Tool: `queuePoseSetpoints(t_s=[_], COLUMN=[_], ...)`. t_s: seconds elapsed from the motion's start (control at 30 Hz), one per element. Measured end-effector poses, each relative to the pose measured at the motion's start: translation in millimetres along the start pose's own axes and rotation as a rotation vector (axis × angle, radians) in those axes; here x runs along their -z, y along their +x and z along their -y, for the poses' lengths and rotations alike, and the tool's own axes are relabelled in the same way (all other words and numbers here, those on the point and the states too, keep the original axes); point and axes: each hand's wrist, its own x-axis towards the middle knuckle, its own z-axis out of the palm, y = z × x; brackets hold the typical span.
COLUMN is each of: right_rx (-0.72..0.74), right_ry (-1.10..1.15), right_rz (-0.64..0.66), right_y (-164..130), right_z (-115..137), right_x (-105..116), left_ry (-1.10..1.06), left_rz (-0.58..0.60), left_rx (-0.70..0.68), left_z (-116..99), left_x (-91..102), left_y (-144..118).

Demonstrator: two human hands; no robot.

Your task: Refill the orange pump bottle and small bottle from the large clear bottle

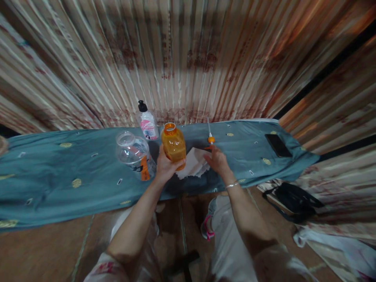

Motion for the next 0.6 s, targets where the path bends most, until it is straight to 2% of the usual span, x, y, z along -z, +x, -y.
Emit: queuePoseSetpoints(t_s=[0.13,0.3,0.47,0.6], right_rx=[0.151,0.170,0.279,0.314], right_ry=[0.041,-0.006,0.024,0.045], right_rz=[-0.011,-0.057,0.019,0.025], right_y=[-10,-21,-18,-15], right_z=[23,47,52,54], right_x=[-18,-28,-30,-31], left_ry=[-0.034,-0.057,-0.087,-0.122], left_rz=[0.000,-0.005,-0.004,0.005], left_rx=[0.028,0.044,0.055,0.050], left_z=[-3,-4,-3,-6], left_x=[0.0,-1.2,-1.9,-4.0], left_y=[-1,-1,-1,-1])
